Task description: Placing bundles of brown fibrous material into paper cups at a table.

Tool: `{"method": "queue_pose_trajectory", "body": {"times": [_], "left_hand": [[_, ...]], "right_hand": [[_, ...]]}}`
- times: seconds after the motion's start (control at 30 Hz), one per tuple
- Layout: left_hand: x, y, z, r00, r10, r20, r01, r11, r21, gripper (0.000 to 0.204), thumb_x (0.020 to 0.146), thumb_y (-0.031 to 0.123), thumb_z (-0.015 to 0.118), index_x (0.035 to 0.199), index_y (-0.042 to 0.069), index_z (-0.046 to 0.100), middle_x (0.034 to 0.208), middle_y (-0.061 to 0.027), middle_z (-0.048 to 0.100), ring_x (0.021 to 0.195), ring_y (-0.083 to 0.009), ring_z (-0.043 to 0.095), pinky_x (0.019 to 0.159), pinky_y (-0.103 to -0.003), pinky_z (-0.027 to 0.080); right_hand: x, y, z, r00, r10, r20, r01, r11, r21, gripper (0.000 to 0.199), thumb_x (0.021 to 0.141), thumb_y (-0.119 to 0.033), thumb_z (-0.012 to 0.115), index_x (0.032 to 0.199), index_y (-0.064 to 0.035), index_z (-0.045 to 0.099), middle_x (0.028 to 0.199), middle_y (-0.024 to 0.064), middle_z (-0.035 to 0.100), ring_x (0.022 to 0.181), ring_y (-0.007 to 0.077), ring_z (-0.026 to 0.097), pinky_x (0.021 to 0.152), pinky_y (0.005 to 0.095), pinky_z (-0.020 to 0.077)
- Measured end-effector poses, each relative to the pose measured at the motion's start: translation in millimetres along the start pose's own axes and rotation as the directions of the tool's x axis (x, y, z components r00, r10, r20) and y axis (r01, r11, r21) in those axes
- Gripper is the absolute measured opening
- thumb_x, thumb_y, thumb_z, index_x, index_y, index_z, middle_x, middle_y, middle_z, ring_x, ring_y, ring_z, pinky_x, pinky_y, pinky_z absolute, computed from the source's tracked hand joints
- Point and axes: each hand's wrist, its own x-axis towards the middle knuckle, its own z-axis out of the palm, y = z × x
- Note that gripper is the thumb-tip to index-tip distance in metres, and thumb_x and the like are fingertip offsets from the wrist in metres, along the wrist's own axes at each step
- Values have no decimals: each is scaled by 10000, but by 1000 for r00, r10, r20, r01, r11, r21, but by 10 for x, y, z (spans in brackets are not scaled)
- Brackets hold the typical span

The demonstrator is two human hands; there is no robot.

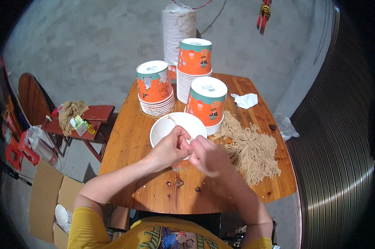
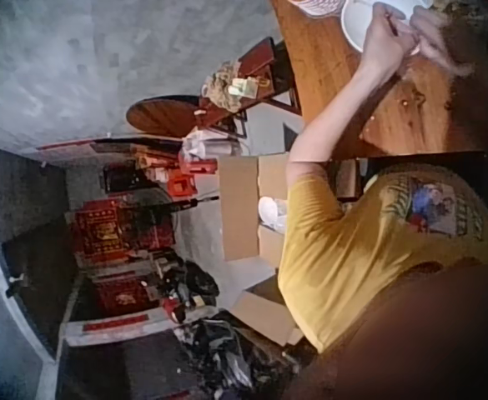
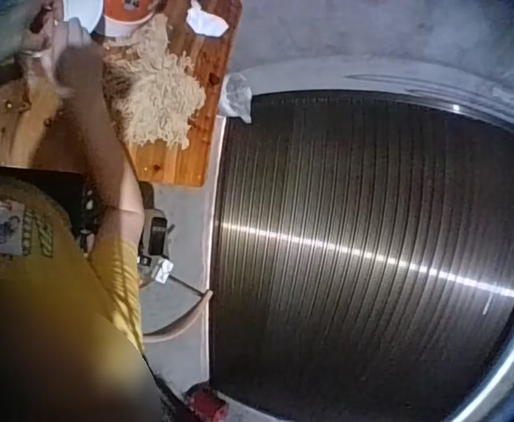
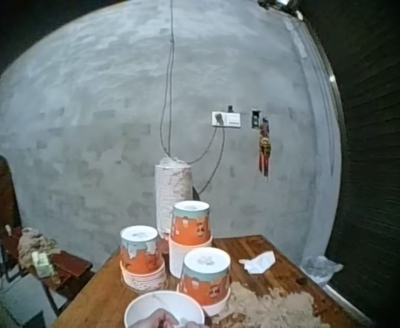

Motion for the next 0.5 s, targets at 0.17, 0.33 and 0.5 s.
{"method": "queue_pose_trajectory", "body": {"times": [0.17, 0.33, 0.5], "left_hand": [[7, -79, 13, 986, 166, 8, -166, 978, 124, 302, 840, -1, 619, 1070, 44, 428, 803, -4, 520, 738, -67, 513, 660, -225, 459], [-23, -52, 11, 988, 154, 21, -156, 977, 146, 310, 831, -7, 626, 1072, 41, 437, 814, -3, 526, 747, -74, 513, 690, -235, 459], [-35, -54, 60, 968, 250, 9, -246, 946, 213, 299, 822, -16, 611, 1063, 33, 440, 809, -23, 523, 758, -95, 531, 700, -258, 471]], "right_hand": [[21, -11, 20, 981, 187, -57, -163, 942, 293, 178, 749, -165, 653, 822, -42, 547, 710, 90, 563, 624, 256, 591, 550, 383, 477], [85, -20, -95, 830, 468, 304, -553, 625, 551, 140, 780, -168, 643, 787, -42, 582, 626, 6, 516, 568, 94, 473, 533, 280, 400], [88, 49, -67, 793, 460, 399, -602, 496, 625, 147, 811, -186, 606, 811, -39, 593, 675, -38, 511, 609, 52, 435, 548, 238, 365]]}}
